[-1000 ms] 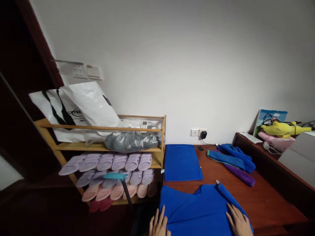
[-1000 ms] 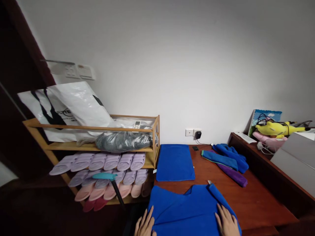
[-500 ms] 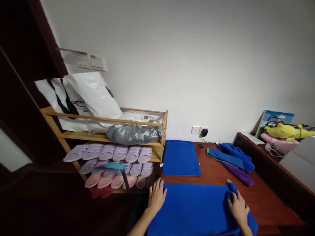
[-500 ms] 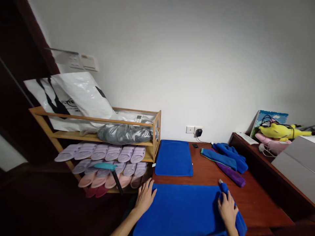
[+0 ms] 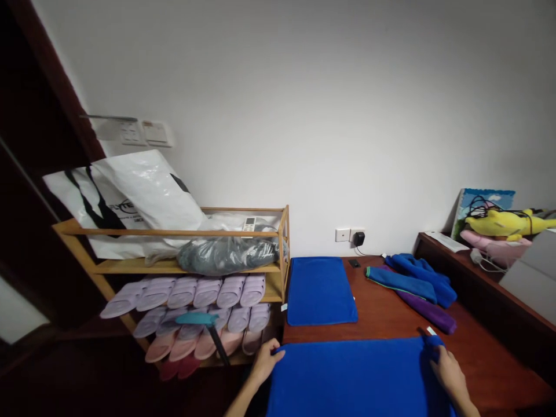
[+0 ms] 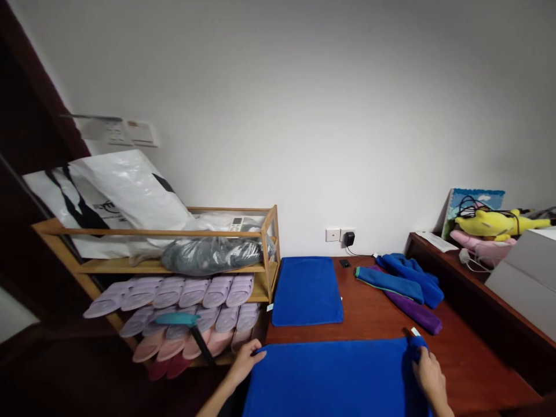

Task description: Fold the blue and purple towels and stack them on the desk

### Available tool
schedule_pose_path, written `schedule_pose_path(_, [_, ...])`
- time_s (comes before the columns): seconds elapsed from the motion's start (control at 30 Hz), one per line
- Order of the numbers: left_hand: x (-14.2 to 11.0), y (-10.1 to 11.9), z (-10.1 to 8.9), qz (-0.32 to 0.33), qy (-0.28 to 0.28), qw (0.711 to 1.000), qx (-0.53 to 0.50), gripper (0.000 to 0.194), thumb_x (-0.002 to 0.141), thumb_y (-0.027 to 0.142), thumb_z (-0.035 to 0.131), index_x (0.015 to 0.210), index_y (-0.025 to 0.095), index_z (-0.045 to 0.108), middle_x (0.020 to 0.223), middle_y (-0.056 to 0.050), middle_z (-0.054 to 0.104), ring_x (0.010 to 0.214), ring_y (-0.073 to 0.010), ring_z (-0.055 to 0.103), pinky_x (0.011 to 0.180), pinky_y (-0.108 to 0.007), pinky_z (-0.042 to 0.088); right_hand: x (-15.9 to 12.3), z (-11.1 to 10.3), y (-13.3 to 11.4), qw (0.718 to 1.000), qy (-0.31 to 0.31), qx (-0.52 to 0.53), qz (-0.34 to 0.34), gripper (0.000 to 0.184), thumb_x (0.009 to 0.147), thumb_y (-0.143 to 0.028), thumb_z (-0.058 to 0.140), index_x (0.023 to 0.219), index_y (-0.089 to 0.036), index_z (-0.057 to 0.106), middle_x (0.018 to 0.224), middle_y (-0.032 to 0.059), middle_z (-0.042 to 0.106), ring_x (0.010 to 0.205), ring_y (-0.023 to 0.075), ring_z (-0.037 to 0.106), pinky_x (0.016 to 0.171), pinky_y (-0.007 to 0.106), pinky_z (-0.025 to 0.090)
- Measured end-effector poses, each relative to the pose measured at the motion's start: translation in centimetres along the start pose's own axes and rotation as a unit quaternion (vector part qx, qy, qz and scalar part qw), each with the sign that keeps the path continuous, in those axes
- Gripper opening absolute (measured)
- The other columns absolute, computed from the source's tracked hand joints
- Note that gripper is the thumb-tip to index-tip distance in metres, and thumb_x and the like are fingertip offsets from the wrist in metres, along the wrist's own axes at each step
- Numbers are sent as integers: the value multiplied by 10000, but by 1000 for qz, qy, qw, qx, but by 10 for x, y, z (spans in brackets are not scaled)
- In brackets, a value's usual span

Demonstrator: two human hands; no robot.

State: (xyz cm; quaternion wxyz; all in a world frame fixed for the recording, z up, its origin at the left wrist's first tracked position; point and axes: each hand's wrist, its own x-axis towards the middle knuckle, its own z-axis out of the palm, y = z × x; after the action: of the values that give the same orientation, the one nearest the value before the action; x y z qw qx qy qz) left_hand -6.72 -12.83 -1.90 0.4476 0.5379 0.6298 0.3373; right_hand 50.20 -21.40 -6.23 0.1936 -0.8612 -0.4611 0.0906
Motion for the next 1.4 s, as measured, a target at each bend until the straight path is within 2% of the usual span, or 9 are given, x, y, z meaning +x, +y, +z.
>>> schedule_pose_path(0.13, [6,-4,-17,-38,-9,994,-104,480,461,599,739,620,216,497,604,55,561,648,-168,578,582,-252,420,8,-10,11,998,-28,43,-24,347,594,-274,523,936,-250,577,1011,79,679,972,263,642,848,344,494])
schedule_pose_path(0.27, [7,-4,-33,-84,-7,976,-202,501,474,594,756,746,233,538,586,57,584,579,-155,596,538,-242,425,17,-21,29,989,-72,124,-45,287,501,-303,574,784,-297,622,898,21,710,980,282,638,890,353,482])
schedule_pose_path(0.33, [9,-3,-39,-113,3,965,-239,522,481,534,791,841,232,565,611,35,627,613,-186,636,547,-262,457,16,-20,28,993,-68,97,-31,265,512,-327,564,763,-310,650,890,30,700,973,303,633,867,407,489])
schedule_pose_path(0.53, [17,0,-44,-156,65,930,-328,586,609,306,794,1119,179,533,800,-59,725,812,-237,695,686,-297,532,-8,11,-27,983,113,-145,-20,392,727,-408,389,949,-233,660,996,146,624,1015,364,581,843,565,438])
schedule_pose_path(0.63, [19,0,-51,-152,94,920,-348,574,659,246,766,1169,158,517,801,-49,732,840,-222,695,726,-274,533,-18,23,-46,989,99,-110,-15,514,776,-506,301,1052,-215,623,973,153,634,957,360,609,780,543,472])
schedule_pose_path(0.73, [19,1,-61,-153,104,918,-350,582,667,238,768,1187,153,519,769,-39,733,809,-229,701,705,-278,541,-19,20,-41,997,66,-24,-28,491,752,-447,332,1090,-221,608,970,142,655,895,330,645,737,474,508])
schedule_pose_path(0.93, [13,3,-78,-159,85,919,-350,567,678,236,766,1186,160,527,812,-57,740,782,-234,705,678,-294,552,-10,-28,3,992,-1,121,27,226,606,-441,476,654,-307,651,753,64,714,826,304,678,735,385,535])
schedule_pose_path(1.17, [9,4,-76,-144,43,925,-350,417,630,276,805,1001,167,649,893,-80,741,847,-250,696,708,-293,555,8,-92,53,982,-16,167,88,241,519,-508,525,578,-313,653,695,61,721,843,324,678,732,377,543])
schedule_pose_path(1.4, [23,9,-59,-108,39,936,-334,474,562,351,840,962,161,671,907,-82,738,865,-248,689,756,-308,545,25,-121,39,968,21,168,183,154,521,-420,537,563,-300,623,633,101,695,770,329,686,676,413,553])
